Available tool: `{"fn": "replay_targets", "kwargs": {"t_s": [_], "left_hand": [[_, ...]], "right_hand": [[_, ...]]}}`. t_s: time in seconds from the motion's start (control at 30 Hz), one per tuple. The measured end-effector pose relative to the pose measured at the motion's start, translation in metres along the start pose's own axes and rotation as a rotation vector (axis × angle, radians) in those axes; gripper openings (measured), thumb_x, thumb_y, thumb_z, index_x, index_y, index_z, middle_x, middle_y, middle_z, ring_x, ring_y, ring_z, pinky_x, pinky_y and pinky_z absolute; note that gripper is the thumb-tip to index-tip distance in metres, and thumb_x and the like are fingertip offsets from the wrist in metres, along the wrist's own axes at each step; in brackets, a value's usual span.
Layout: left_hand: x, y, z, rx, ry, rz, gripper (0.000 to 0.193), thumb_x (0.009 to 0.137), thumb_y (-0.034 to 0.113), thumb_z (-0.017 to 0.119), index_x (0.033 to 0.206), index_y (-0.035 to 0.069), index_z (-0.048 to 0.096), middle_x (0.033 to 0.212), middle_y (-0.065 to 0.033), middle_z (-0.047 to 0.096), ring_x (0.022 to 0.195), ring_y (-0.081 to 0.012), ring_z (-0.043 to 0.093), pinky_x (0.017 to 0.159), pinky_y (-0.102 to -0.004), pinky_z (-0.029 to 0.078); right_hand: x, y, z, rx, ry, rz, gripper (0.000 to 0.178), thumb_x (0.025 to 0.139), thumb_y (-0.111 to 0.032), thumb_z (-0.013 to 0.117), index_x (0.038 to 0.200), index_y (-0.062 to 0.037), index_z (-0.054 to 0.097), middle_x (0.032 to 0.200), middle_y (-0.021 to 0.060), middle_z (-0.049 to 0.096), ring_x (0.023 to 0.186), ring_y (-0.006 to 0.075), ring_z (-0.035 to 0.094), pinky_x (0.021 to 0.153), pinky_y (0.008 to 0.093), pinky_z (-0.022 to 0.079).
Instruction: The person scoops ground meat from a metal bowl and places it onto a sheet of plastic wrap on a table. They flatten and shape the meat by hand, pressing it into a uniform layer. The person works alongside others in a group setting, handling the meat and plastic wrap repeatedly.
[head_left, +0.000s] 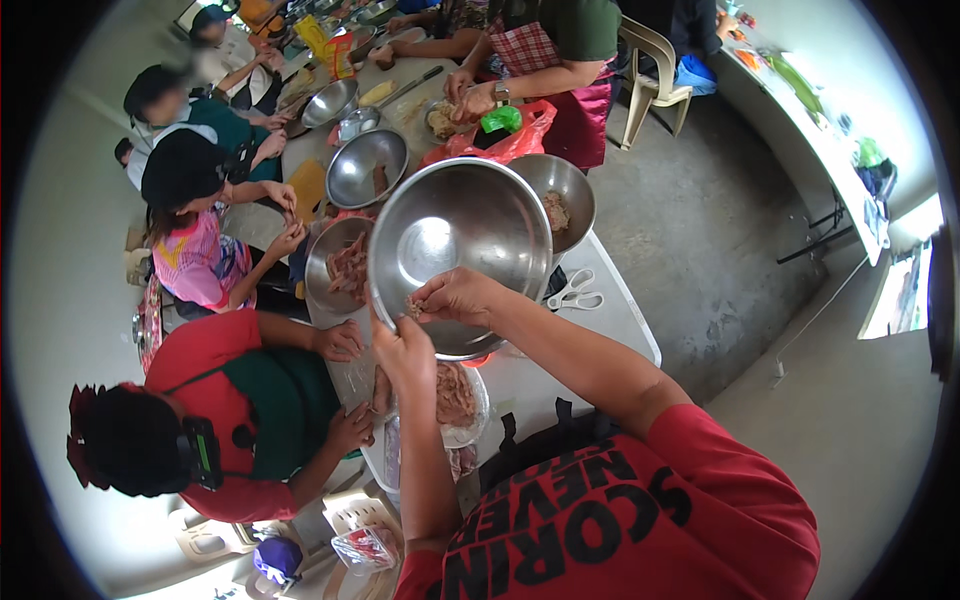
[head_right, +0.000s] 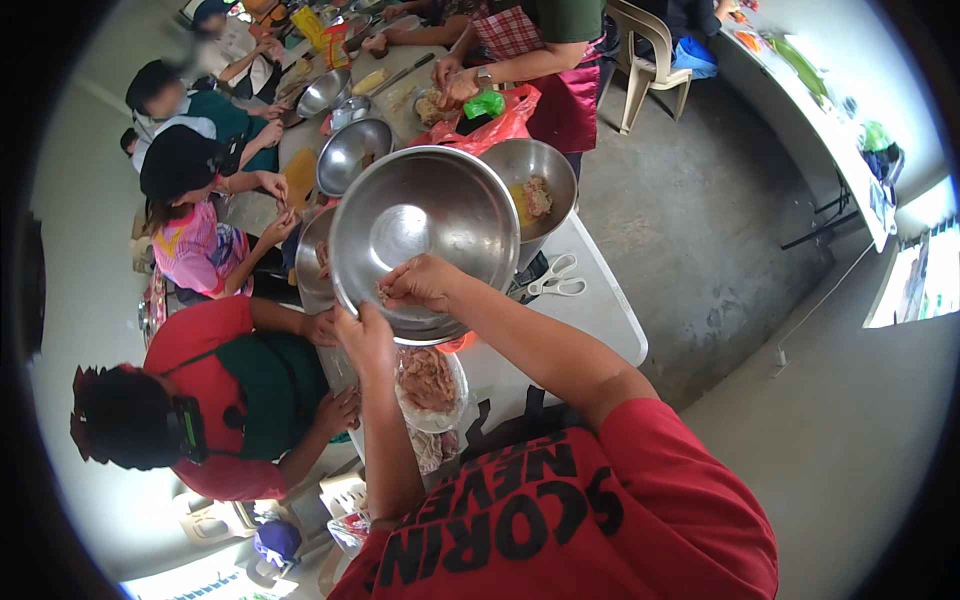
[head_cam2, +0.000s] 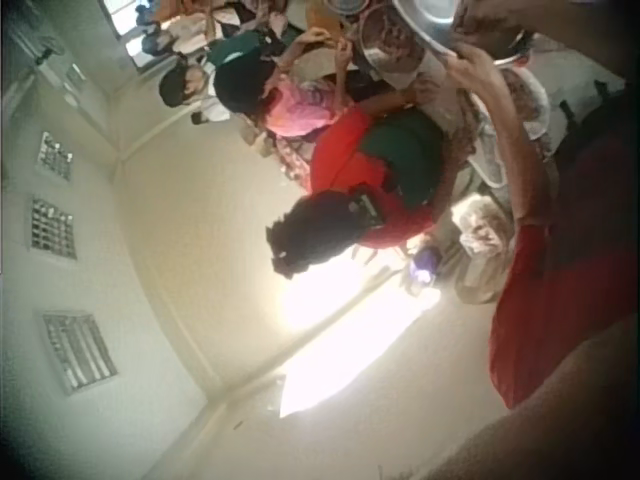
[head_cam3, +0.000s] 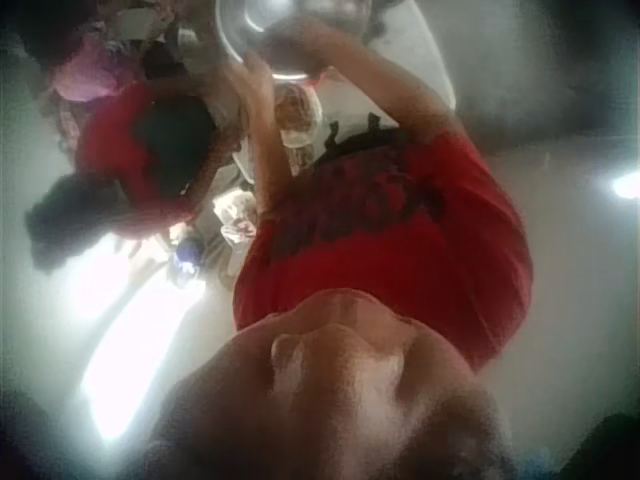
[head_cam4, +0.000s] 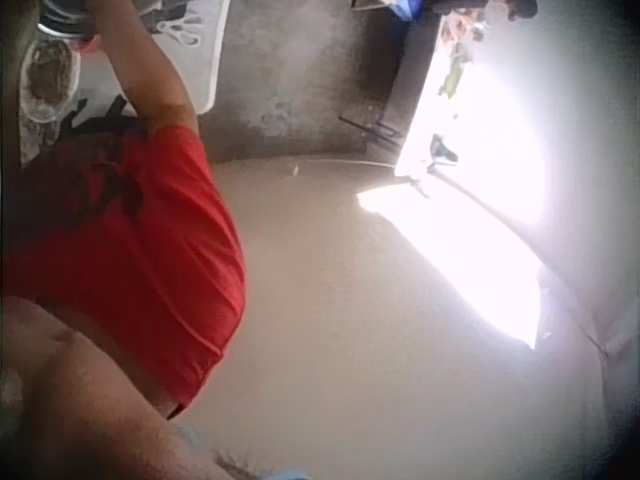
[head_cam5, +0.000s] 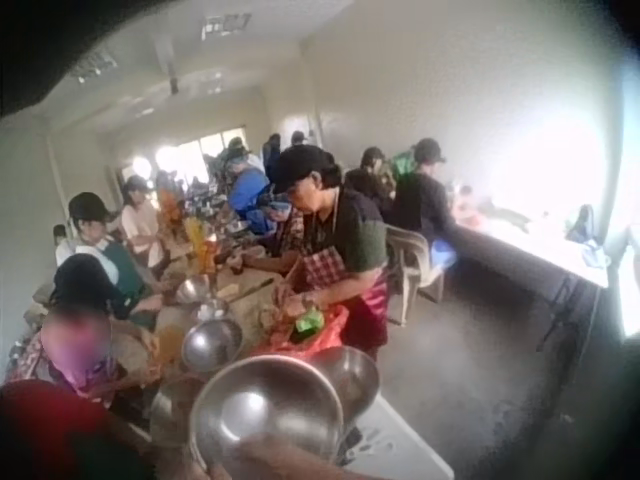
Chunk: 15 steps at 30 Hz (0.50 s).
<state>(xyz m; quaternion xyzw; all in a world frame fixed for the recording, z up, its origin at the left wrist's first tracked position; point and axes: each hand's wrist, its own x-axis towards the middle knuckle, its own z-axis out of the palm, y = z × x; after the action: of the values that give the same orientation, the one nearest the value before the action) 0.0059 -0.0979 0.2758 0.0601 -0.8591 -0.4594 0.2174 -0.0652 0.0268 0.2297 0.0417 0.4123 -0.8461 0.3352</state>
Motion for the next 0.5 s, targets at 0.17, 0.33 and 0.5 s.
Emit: {"fn": "replay_targets", "kwargs": {"t_s": [0.17,0.33,0.5], "left_hand": [[0.011,-0.025,-0.001,-0.014,0.114,0.0,0.03,0.086,0.002,0.047,0.111,-0.009,0.059,0.095,-0.0194,0.068,0.086,-0.0273,0.067,0.08,-0.038,0.05],[0.013,-0.039,-0.001,0.006,0.15,-0.035,0.03,0.086,0.001,0.047,0.112,-0.01,0.058,0.096,-0.0216,0.069,0.087,-0.0301,0.067,0.081,-0.0384,0.05],[0.016,-0.037,0.001,-0.003,0.161,-0.098,0.032,0.087,0.001,0.047,0.115,-0.01,0.058,0.099,-0.0217,0.069,0.09,-0.0295,0.067,0.083,-0.0376,0.05]], "right_hand": [[-0.023,-0.047,-0.026,0.09,0.027,-0.203,0.026,0.083,0.009,0.055,0.106,0.0137,0.066,0.106,0.0211,0.067,0.097,0.0273,0.069,0.088,0.0344,0.06],[-0.03,-0.124,-0.082,-0.374,0.35,-0.397,0.028,0.084,0.011,0.049,0.105,0.0132,0.068,0.104,0.0195,0.068,0.091,0.0263,0.07,0.084,0.0306,0.06],[0.031,-0.119,-0.183,-1.0,0.712,-0.244,0.017,0.078,0.0,0.063,0.09,-0.0011,0.076,0.091,0.0124,0.074,0.084,0.0198,0.072,0.078,0.0308,0.059]]}}
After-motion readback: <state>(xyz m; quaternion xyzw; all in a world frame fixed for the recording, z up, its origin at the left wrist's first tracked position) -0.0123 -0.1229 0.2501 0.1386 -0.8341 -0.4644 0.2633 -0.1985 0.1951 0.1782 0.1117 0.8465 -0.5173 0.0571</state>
